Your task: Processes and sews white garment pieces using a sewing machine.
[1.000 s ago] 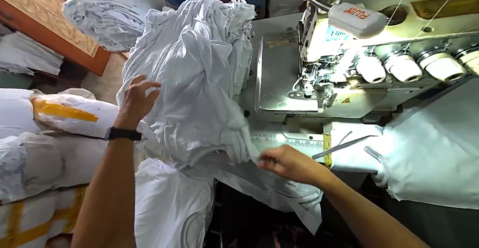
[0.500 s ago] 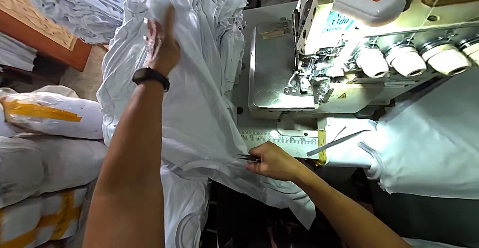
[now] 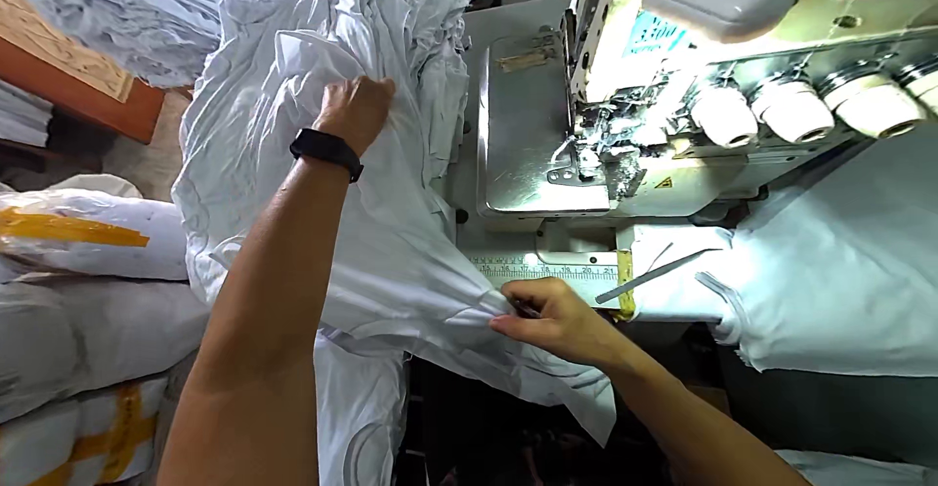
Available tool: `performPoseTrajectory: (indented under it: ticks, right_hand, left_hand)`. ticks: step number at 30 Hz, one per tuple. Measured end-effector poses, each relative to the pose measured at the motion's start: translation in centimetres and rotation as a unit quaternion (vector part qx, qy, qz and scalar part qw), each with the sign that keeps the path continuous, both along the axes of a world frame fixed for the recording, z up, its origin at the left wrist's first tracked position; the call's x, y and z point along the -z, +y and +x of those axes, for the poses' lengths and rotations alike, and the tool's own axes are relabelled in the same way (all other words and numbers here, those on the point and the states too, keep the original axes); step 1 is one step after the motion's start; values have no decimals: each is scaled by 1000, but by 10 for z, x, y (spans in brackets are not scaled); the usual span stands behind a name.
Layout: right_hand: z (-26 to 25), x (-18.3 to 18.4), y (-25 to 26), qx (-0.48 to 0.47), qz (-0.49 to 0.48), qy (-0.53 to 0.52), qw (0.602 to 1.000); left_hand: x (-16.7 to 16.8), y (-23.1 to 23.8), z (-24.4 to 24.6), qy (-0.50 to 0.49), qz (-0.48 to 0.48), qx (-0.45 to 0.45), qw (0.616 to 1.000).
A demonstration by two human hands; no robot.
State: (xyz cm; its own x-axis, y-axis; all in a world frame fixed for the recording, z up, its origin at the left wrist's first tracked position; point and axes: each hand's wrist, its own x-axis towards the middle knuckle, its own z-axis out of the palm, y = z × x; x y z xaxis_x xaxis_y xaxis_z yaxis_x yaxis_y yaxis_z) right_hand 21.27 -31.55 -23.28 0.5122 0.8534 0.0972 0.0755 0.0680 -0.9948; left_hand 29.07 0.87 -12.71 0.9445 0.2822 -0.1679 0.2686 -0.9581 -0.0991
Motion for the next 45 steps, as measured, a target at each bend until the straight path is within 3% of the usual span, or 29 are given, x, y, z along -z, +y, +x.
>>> performPoseTrajectory:
  ticks: [3,5,6,9,12,15,22,24,25,27,29,30,31,33,35,37,41,45]
  right_hand:
    - [14,-26,-35,5,102,-19,995]
    - [29,-33,-64,-52,131,-59,988]
    - [36,-33,-76,-78,133,-68,986]
    - [35,-21,-90,-85,118,-35,989]
    - [21,-13,-81,-106,107,-28,988]
    - [17,-12,-68,-137,107,-44,984]
    - [17,-20,-72,-128,134,-52,981]
    - [16,-24,-77,-125,141,-51,981]
    - [16,-26,-80,-131,147,-58,979]
    - [20,-31,-90,-167,169,-84,968]
    - [31,-27,-101,-226,189,-62,954]
    - [36,-21,-105,-222,171,-36,959]
    - [41,-13,-106,-184,129,-6,974]
    - [45,1,-96,-35,24,92,995]
    - [42,9,-73,109,-49,137,983]
    - [39,17,-53,182,-65,132,972]
    - [40,14,-25,206,-2,119,971]
    - [36,5,-22,225,30,137,964]
  left_hand:
    - [-28,-13,17,-158,-96,44,982]
    - [-41,-31,24,-311,-194,57,929]
    - [-43,-42,23,-335,-218,67,914]
    - [-19,-53,8,-177,-161,106,965]
    - [29,-37,-5,-68,-115,65,989]
    - [43,-29,-10,-39,-84,64,994]
    - [40,-24,0,18,-10,38,999]
    - [39,-20,4,-8,-28,60,998]
    - [34,-17,4,-69,-68,88,991]
    - [13,-20,3,-262,-179,99,943]
    - [-8,-46,4,-445,-325,47,833]
    - [-12,-71,2,-465,-375,49,800]
    - [-7,-96,-2,-435,-399,77,803]
    - [36,-121,-3,-365,-442,169,802]
    - [57,-124,-5,-327,-423,195,822]
    - [57,-126,-11,-342,-371,197,841]
    - [47,-138,-26,-355,-254,222,872]
    - [23,-164,-66,-231,-193,190,935]
